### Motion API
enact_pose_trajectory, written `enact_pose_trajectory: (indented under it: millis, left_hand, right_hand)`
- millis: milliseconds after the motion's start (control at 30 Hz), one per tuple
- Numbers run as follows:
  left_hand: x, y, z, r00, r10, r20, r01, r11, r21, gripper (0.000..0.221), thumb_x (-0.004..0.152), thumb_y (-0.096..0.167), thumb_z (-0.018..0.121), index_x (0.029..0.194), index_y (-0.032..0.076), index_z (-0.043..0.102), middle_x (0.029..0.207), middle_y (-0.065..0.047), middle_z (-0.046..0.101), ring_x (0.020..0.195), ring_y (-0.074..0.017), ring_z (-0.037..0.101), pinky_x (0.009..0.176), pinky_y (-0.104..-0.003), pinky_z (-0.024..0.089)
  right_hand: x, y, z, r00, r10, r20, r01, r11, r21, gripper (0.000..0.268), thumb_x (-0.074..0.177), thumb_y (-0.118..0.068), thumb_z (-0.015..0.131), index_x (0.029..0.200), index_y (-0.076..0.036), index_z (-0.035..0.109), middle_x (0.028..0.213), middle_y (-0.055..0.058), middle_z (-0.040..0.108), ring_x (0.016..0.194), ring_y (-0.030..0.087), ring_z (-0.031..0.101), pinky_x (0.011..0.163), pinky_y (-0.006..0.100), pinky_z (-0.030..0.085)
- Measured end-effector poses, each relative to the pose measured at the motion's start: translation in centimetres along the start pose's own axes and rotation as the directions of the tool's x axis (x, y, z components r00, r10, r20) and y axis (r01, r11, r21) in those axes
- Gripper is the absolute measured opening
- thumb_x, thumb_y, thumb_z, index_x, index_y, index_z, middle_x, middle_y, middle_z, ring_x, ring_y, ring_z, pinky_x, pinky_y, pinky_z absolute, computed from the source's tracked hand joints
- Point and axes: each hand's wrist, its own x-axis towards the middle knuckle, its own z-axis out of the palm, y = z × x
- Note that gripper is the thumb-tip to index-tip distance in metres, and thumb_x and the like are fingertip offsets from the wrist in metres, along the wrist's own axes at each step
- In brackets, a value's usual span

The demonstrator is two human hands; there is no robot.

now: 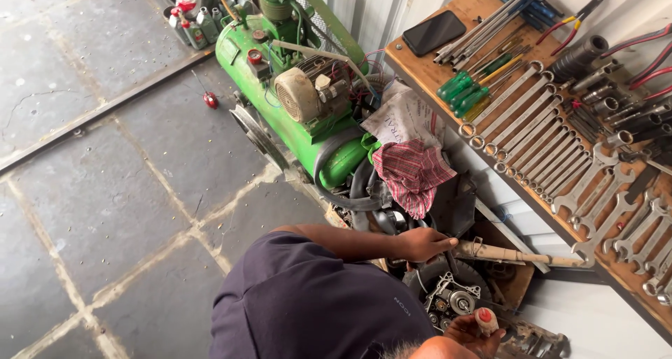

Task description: Apply lubricant or sealant to motorcycle engine components and inspect parts.

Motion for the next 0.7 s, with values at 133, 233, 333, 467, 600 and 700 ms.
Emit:
enact_pose_trajectory:
  millis: [133,233,333,467,600,700]
  left_hand:
    - [-1.5,0.4,0.5,0.999,-0.024,-0.023,0.023,0.998,-0.063,0.067,0.104,0.062,0.029,0.132,0.017,0.069,0.067,-0.004,0.061,0.051,-0.0189,0.068,0.052,-0.034,0.058]
    - [-2.2,0.6,0.9,0.999,-0.016,-0.047,0.013,0.997,-0.072,0.066,0.104,0.061,0.029,0.132,0.016,0.070,0.067,-0.004,0.061,0.051,-0.0188,0.068,0.051,-0.035,0.058]
    - [-2.6,0.8,1.2,0.999,-0.033,-0.040,0.030,0.995,-0.090,0.065,0.105,0.060,0.029,0.134,0.016,0.067,0.067,-0.005,0.061,0.049,-0.0207,0.067,0.051,-0.035,0.058]
    - [-3.2,0.8,1.6,0.998,-0.049,-0.047,0.046,0.997,-0.059,0.065,0.105,0.060,0.029,0.136,0.016,0.065,0.067,-0.005,0.061,0.049,-0.0200,0.068,0.052,-0.035,0.058]
    - [-3.4,0.6,1.7,0.997,-0.076,-0.001,0.076,0.994,-0.075,0.065,0.105,0.061,0.026,0.139,0.017,0.061,0.068,-0.005,0.061,0.049,-0.0217,0.069,0.055,-0.034,0.059]
    - [-4.3,1.2,1.7,0.998,-0.055,-0.038,0.053,0.997,-0.057,0.066,0.104,0.061,0.028,0.137,0.017,0.065,0.068,-0.005,0.062,0.050,-0.0212,0.070,0.055,-0.033,0.059]
  right_hand:
    - [2.3,3.6,7.9,1.000,-0.021,0.004,0.021,1.000,0.002,0.055,0.099,-0.058,0.079,0.119,-0.007,0.070,0.099,0.005,0.075,0.089,0.013,0.073,0.086,0.026,0.061]
    - [1.4,3.7,8.7,0.998,-0.043,0.035,0.042,0.999,0.013,0.050,0.099,-0.053,0.083,0.119,-0.008,0.070,0.102,0.005,0.075,0.092,0.013,0.074,0.089,0.027,0.061]
    - [1.0,3.6,8.9,0.999,-0.017,0.050,0.015,0.999,0.031,0.047,0.098,-0.051,0.085,0.117,-0.010,0.071,0.103,0.003,0.075,0.094,0.013,0.074,0.090,0.026,0.061]
    - [1.0,3.6,8.6,0.999,0.039,0.017,-0.039,0.999,0.031,0.053,0.090,-0.056,0.086,0.113,-0.011,0.071,0.099,0.001,0.075,0.092,0.013,0.073,0.087,0.026,0.059]
    - [0.8,3.3,7.7,0.997,0.064,0.036,-0.065,0.998,0.001,0.057,0.092,-0.058,0.085,0.116,-0.008,0.070,0.100,0.003,0.074,0.093,0.012,0.072,0.089,0.025,0.059]
    - [1.6,3.5,6.5,0.990,0.135,0.051,-0.135,0.991,-0.003,0.058,0.092,-0.060,0.084,0.115,-0.009,0.071,0.098,0.004,0.074,0.087,0.013,0.072,0.084,0.024,0.059]
